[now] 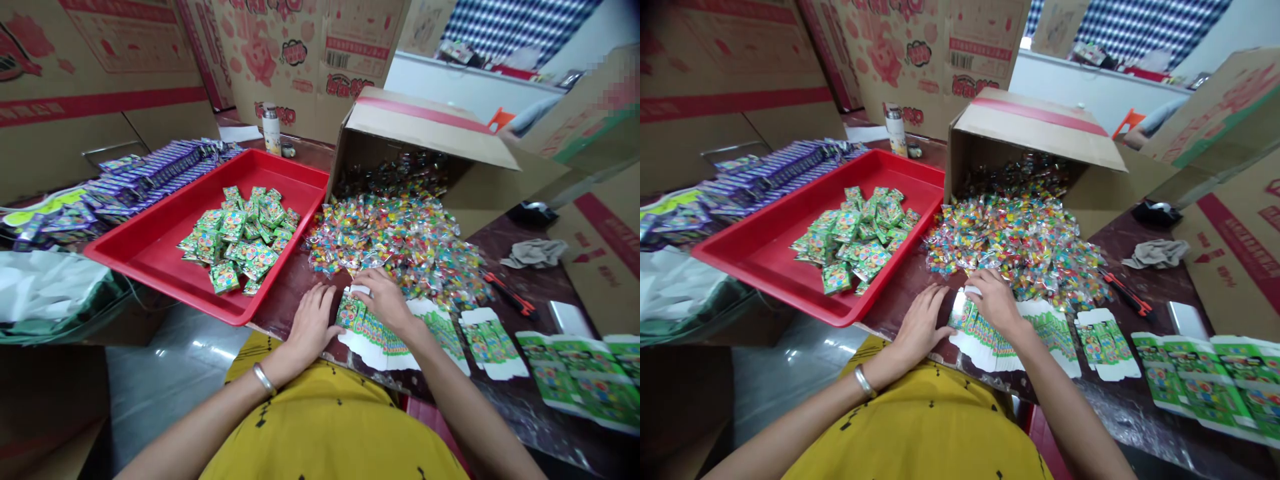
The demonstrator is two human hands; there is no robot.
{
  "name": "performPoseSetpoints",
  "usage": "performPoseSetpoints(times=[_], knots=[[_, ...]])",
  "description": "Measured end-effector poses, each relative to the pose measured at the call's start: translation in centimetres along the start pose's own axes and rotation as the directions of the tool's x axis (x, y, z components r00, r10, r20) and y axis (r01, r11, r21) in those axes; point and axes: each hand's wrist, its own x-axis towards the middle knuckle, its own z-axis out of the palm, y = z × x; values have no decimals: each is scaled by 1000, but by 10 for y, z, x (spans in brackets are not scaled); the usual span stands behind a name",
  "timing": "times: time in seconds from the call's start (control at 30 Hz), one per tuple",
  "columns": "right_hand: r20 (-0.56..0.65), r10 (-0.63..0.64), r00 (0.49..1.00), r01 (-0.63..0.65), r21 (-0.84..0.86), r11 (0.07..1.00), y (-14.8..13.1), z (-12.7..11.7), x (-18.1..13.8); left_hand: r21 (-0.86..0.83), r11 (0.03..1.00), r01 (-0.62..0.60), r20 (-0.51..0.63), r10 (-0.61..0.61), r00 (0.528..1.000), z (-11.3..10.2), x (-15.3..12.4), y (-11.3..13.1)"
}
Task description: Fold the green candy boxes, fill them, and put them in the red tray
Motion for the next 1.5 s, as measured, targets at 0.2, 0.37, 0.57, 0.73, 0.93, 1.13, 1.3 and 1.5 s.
performPoseSetpoints(times=[0.2, 0.37, 0.57, 0.73, 0.93, 1.13, 1.3, 1.5], knots=[[-15, 196, 980, -156, 548, 822, -28, -28, -8, -652, 726, 218, 206, -107, 973, -29, 10, 11], [-74, 230, 970, -129, 645, 753, -49, -36, -11, -854, 212, 474, 489, 21, 872, -48, 16, 19], [-291, 0, 957, 80, 265, 961, -61, -28, -26, -865, -49, 499, 492, 105, 864, -51, 12, 26], [63, 55, 997, -75, 375, 924, -62, -33, -31, -869, 46, 492, 494, 82, 865, -54, 13, 24], [455, 23, 890, -284, 516, 808, -54, -55, -19, -805, 327, 495, 548, 90, 832, -57, 10, 19], [-27, 293, 956, -180, 735, 654, -62, -22, -22, -933, 208, 294, 255, -197, 947, -45, 11, 31], [-139, 432, 891, -148, 811, 566, -71, 12, -25, -934, 281, 219, 91, -406, 909, -33, 10, 39], [-320, 434, 842, -39, 767, 640, -65, 31, -19, -842, 535, 69, -153, -361, 920, -27, 3, 32]])
